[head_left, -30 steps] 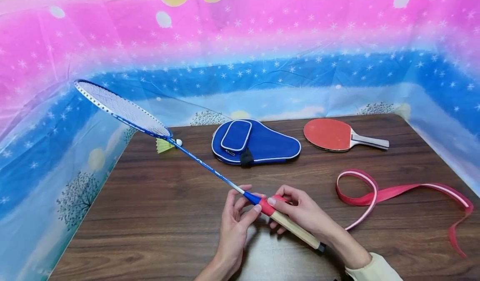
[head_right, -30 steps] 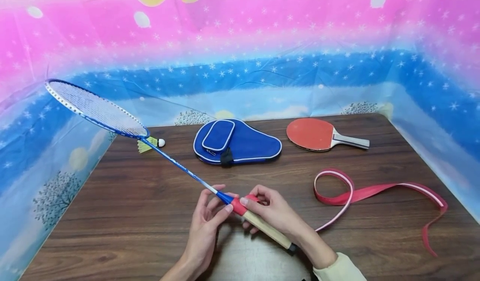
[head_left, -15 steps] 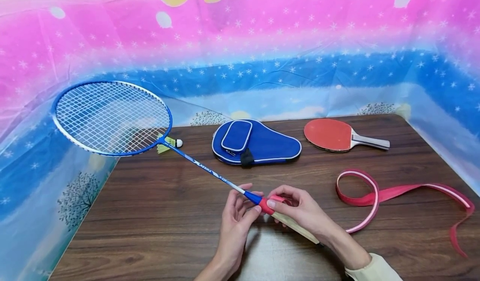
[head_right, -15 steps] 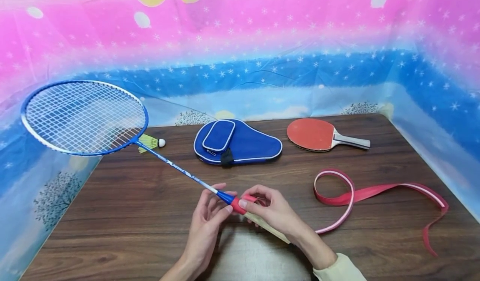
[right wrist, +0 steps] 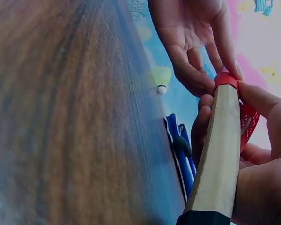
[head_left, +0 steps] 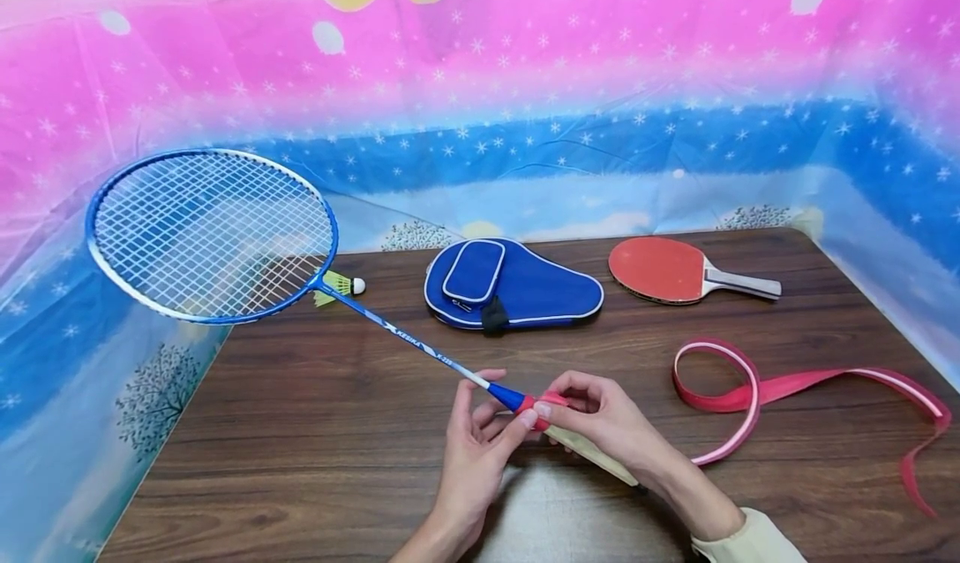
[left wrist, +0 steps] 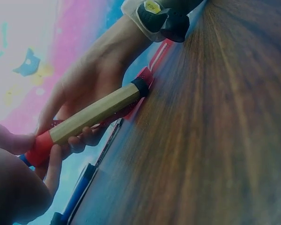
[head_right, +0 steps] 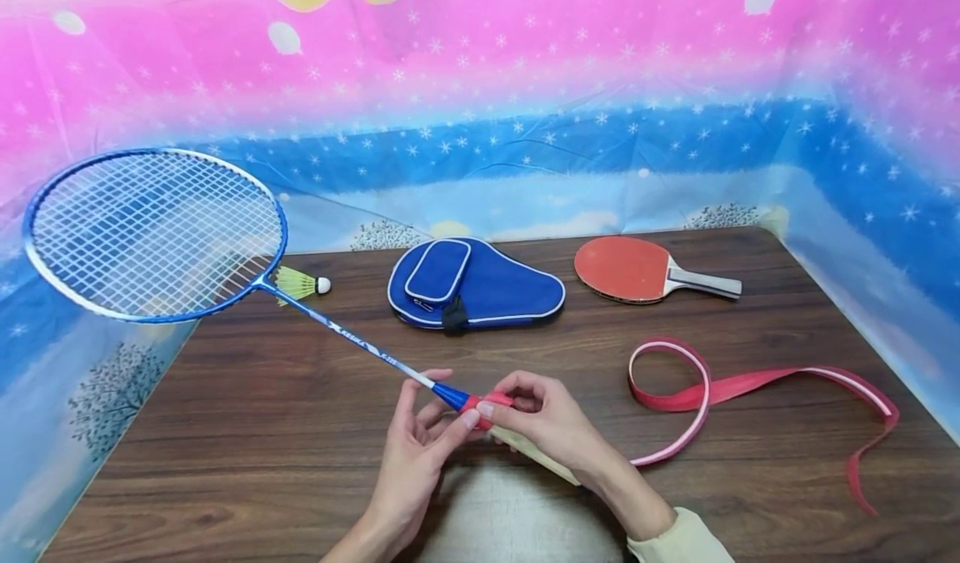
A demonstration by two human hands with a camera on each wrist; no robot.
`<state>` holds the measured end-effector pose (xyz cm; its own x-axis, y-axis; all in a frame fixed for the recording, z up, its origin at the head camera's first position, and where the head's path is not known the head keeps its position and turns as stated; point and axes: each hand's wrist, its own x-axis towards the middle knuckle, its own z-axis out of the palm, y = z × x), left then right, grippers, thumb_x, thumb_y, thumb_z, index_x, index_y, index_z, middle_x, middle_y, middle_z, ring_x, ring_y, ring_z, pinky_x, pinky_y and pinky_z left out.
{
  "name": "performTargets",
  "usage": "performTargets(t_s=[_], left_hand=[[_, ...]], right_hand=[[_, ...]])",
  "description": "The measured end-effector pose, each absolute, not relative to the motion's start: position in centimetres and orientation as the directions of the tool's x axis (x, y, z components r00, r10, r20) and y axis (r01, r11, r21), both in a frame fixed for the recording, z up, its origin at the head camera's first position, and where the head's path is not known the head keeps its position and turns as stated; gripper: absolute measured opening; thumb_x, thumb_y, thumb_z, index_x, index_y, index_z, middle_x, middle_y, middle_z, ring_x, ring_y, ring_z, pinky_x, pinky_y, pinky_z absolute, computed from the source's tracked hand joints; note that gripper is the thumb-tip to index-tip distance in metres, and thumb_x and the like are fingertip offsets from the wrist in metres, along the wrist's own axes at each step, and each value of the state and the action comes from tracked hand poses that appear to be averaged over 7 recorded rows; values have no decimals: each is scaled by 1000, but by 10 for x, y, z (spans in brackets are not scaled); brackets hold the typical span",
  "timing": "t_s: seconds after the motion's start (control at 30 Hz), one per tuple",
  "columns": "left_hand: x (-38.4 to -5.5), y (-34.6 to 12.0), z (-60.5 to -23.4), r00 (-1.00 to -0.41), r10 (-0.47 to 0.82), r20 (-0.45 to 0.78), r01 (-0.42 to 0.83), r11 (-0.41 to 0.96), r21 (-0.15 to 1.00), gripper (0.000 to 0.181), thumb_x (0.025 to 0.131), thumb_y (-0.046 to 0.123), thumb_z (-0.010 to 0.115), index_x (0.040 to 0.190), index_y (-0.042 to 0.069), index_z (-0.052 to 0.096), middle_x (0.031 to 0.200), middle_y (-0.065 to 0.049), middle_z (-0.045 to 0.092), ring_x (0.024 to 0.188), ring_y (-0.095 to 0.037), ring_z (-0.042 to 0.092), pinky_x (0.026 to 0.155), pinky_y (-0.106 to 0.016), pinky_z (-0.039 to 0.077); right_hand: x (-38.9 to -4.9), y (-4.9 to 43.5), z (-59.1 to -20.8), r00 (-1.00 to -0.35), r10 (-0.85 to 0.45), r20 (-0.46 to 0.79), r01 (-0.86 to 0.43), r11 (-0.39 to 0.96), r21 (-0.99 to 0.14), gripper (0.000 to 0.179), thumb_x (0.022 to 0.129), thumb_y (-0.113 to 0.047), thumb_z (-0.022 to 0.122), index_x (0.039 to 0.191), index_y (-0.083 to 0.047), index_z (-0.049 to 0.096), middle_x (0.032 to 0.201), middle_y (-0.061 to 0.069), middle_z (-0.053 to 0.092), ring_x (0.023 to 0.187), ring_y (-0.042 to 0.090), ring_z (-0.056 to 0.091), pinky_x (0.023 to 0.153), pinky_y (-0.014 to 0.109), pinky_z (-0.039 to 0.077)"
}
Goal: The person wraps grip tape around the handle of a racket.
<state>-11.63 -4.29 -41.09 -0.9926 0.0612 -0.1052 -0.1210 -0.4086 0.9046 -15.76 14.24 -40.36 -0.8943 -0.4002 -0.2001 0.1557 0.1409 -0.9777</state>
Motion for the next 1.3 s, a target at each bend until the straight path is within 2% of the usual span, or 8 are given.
performTargets(t_s=[0.17, 0.4, 0.6, 0.73, 0.93, 1.1, 1.3], left_hand=[[-117, -43, -410, -991, 57, -117, -130, -365, 922, 53, 87, 4, 74, 131, 15, 46, 110, -19, 67, 97, -33, 68, 84, -46, 55], [-117, -44, -410, -991, 66, -118, -134, -358, 924, 52, 88, 3, 72, 131, 14, 45, 114, -22, 65, 98, -32, 67, 86, -44, 55], [-115, -43, -411, -991, 68, -115, -132, -380, 915, 52, 88, 0, 71, 131, 12, 44, 116, -23, 63, 102, -31, 66, 89, -43, 53], [-115, -44, -410, -991, 71, -114, -132, -382, 915, 51, 89, 0, 69, 131, 12, 44, 118, -23, 63, 104, -31, 65, 89, -41, 53], [-115, -45, -410, -988, 77, -134, -153, -362, 920, 50, 90, 0, 68, 132, 12, 43, 119, -18, 65, 107, -29, 64, 89, -34, 53], [-116, -45, -410, -986, 67, -154, -168, -372, 913, 48, 89, 5, 71, 126, 6, 40, 120, -21, 63, 106, -28, 64, 87, -35, 52], [-116, -46, -407, -979, 60, -197, -205, -386, 899, 49, 87, 5, 71, 124, 5, 39, 119, -19, 63, 106, -28, 63, 89, -35, 49]], right_hand=[[-158, 144, -403, -881, -431, -196, 153, 131, -979, 29, 91, -28, 72, 98, -2, 62, 90, 18, 67, 75, 25, 63, 64, 29, 53], [-159, 148, -402, -881, -454, -135, 59, 178, -982, 24, 97, -29, 63, 94, -5, 63, 101, 12, 64, 93, 26, 56, 74, 28, 44], [-161, 150, -405, -900, -423, -105, 19, 204, -979, 21, 94, -29, 67, 98, -8, 65, 94, 12, 65, 83, 23, 57, 68, 27, 45], [-161, 150, -407, -919, -375, -126, 37, 234, -971, 23, 90, -33, 72, 98, -13, 66, 88, 11, 65, 75, 21, 57, 64, 26, 45], [-161, 150, -406, -932, -349, -96, 4, 253, -967, 21, 88, -32, 74, 97, -14, 66, 87, 9, 64, 76, 22, 58, 65, 28, 46], [-160, 148, -404, -937, -350, -14, -80, 254, -964, 20, 89, -30, 74, 97, -13, 65, 86, 7, 65, 76, 23, 59, 65, 29, 47], [-158, 146, -403, -946, -325, -8, -85, 272, -959, 21, 88, -31, 76, 96, -14, 66, 86, 5, 66, 77, 22, 59, 65, 29, 46]])
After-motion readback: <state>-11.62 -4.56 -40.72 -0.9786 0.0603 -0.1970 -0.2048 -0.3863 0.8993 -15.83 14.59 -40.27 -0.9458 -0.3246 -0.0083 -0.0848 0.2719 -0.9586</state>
